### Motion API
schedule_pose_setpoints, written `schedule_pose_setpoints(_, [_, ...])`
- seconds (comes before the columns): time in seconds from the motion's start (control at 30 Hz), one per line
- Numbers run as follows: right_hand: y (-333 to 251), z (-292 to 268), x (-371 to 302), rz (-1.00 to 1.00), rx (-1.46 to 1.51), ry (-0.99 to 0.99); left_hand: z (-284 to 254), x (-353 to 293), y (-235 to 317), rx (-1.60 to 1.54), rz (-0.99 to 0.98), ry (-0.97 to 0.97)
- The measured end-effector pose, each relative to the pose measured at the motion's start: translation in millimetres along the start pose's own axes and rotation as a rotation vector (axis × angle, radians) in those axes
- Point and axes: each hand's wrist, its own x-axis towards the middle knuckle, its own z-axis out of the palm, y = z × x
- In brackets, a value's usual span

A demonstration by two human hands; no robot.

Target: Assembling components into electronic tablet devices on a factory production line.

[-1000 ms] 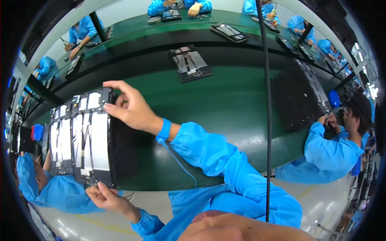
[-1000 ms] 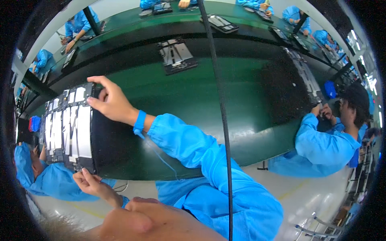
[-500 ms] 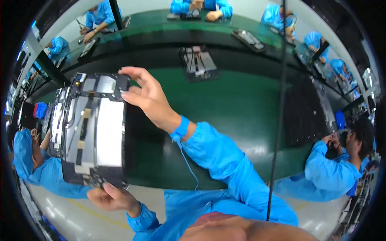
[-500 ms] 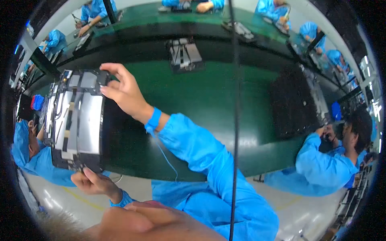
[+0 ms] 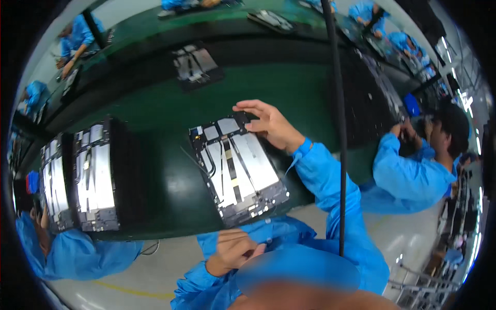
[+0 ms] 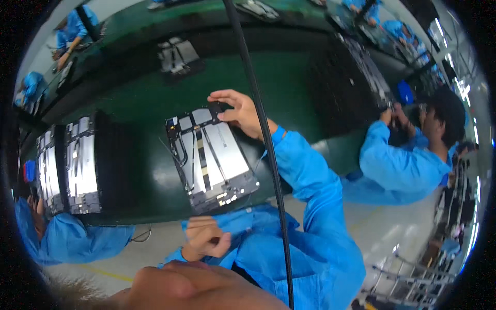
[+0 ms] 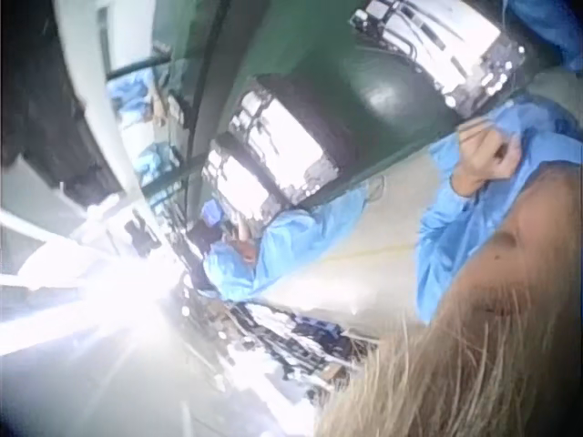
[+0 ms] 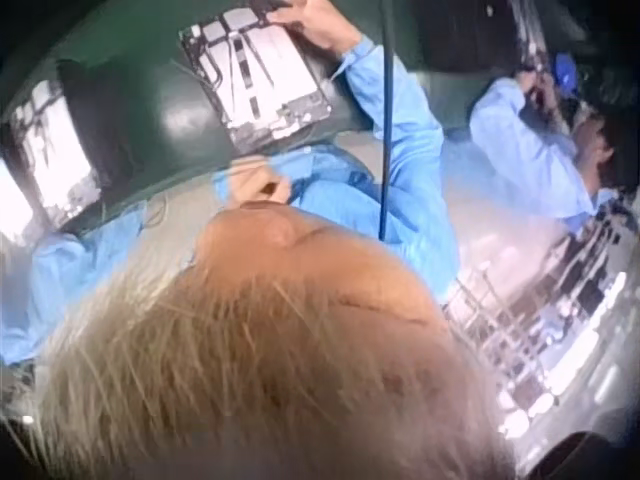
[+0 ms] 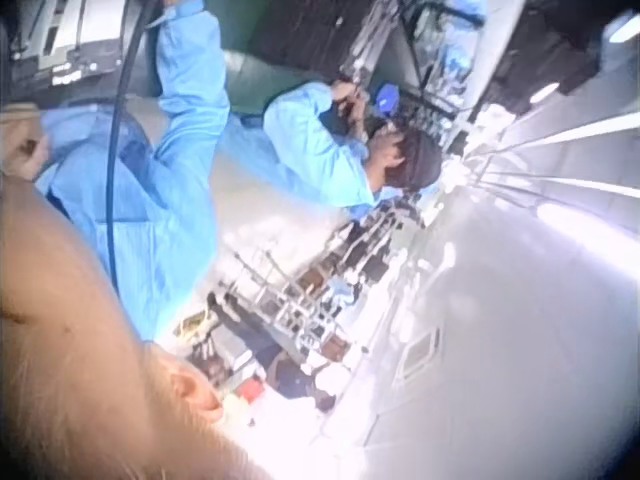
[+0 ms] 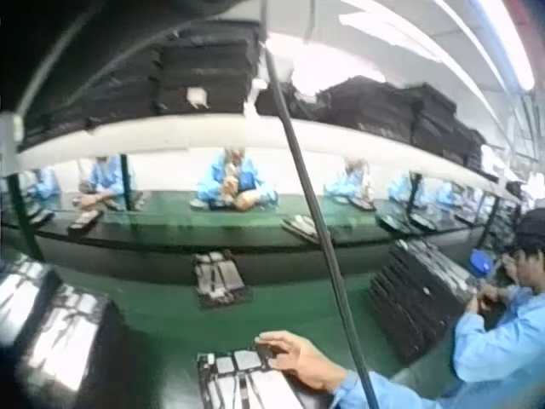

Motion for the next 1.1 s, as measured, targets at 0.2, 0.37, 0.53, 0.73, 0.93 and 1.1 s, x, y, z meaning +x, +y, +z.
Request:
schedule_pose_setpoints(0.2, [10,-39,-24,-0.002,-0.101,-0.059,-78,68,-24,0.706,0.258,0.171])
schedule_pose_setpoints(0.37, [21,-46,-27,-0.047,-0.272,-0.053,-97,152,-118,0.83,-0.155,0.178])
schedule_pose_setpoints(0.53, [10,-49,-36,-0.138,-0.588,-0.043,-94,156,-140,0.711,-0.179,0.104])
schedule_pose_setpoints(0.73, [1,-40,-37,-0.341,-0.876,0.019,-102,151,-142,0.569,-0.248,0.054])
schedule_pose_setpoints(0.93, [12,-51,-27,-0.527,-1.085,-0.02,-105,145,-122,0.527,-0.113,-0.092])
schedule_pose_setpoints(1.1, [16,-34,-17,-0.67,-1.2,0.068,-105,143,-117,0.512,0.148,-0.199])
